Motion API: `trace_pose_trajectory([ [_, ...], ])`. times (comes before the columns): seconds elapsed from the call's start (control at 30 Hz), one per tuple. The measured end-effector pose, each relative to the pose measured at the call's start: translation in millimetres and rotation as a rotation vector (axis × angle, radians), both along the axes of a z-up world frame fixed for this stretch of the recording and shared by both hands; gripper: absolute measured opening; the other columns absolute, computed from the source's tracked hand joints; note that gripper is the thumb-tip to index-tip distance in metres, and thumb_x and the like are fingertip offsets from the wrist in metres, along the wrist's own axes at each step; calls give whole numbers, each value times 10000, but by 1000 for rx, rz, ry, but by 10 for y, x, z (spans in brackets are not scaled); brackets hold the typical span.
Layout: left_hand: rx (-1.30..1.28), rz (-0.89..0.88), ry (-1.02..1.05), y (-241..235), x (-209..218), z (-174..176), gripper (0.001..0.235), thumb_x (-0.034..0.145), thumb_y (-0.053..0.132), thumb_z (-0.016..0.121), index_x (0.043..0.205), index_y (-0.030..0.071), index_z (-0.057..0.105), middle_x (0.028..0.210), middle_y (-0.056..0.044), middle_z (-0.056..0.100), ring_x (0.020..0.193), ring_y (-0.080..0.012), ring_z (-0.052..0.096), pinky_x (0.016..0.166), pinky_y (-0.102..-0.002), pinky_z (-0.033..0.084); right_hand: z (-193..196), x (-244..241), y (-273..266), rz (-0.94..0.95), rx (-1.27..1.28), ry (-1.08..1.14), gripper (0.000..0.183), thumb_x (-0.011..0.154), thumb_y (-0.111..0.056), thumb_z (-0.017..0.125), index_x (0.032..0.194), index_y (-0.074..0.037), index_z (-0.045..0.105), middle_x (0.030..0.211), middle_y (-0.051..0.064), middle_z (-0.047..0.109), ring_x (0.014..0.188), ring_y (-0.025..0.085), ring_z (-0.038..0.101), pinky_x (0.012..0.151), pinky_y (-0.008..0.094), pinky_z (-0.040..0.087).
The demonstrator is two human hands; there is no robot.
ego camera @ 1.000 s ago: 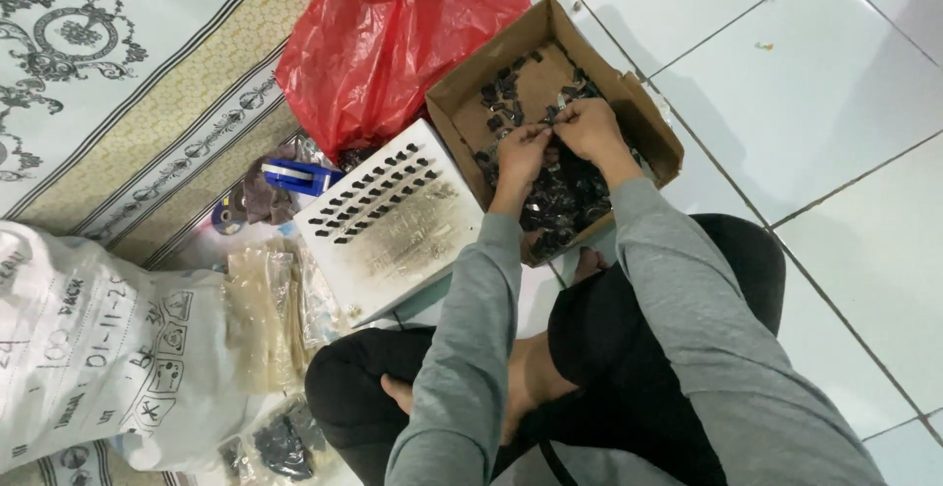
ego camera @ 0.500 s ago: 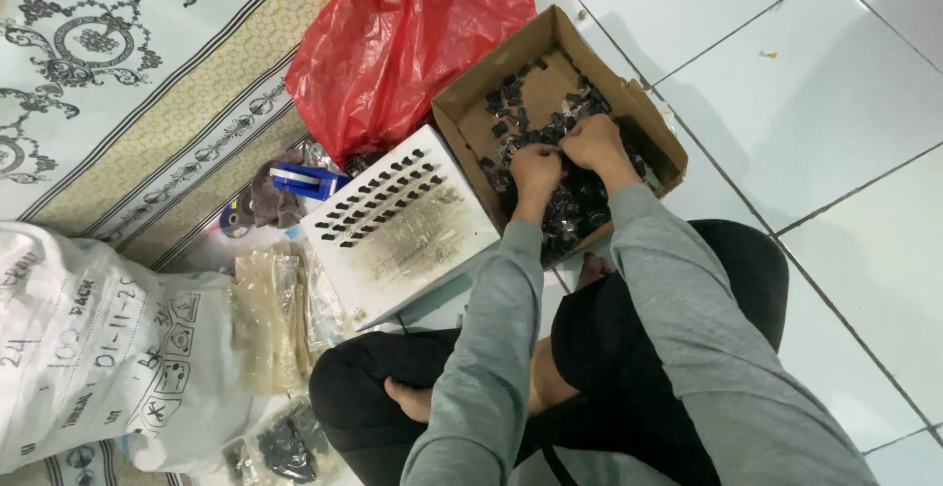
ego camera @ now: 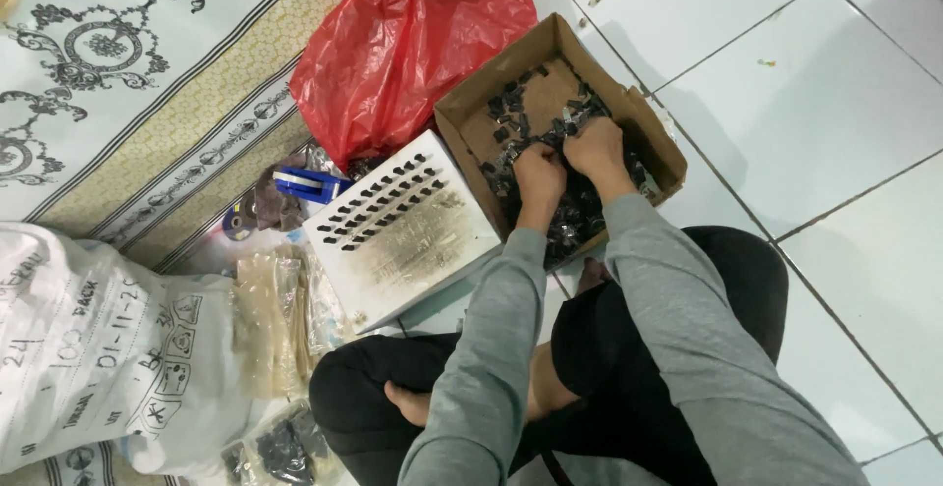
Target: The person sits on the floor and repeatedly picks small black plastic parts from a cardboard box, places them onto a white tray, and then returns them to the box. The cycle of picking, placing, and returning continues throughout the clip.
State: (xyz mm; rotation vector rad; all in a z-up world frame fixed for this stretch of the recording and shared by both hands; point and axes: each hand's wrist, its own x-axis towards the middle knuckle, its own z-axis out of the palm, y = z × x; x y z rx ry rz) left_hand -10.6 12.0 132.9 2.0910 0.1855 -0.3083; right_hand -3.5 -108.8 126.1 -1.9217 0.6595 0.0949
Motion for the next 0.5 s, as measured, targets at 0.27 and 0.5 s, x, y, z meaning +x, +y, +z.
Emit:
trace_pose_trajectory([
  [0.27, 15, -151, -11, 124, 22, 27, 246, 978, 98, 615, 1169, 23, 751, 1121, -218, 744, 1098, -346, 708, 875, -427, 624, -340, 129, -81, 103, -56, 3, 248, 940, -94, 499, 880, 33, 704, 740, 172, 655, 691, 248, 623, 514, 380, 516],
  [0.5, -152, -42, -65, 392, -192, 951, 269, 1006, 148, 624, 1198, -5, 735, 1192, -243, 717, 1114, -357, 700, 910, -455, 610, 529, -98, -22, 128, 160, -138, 378, 870, -81, 623, 1186, 123, 665, 827, 194, 699, 731, 204, 719, 695, 319, 577],
])
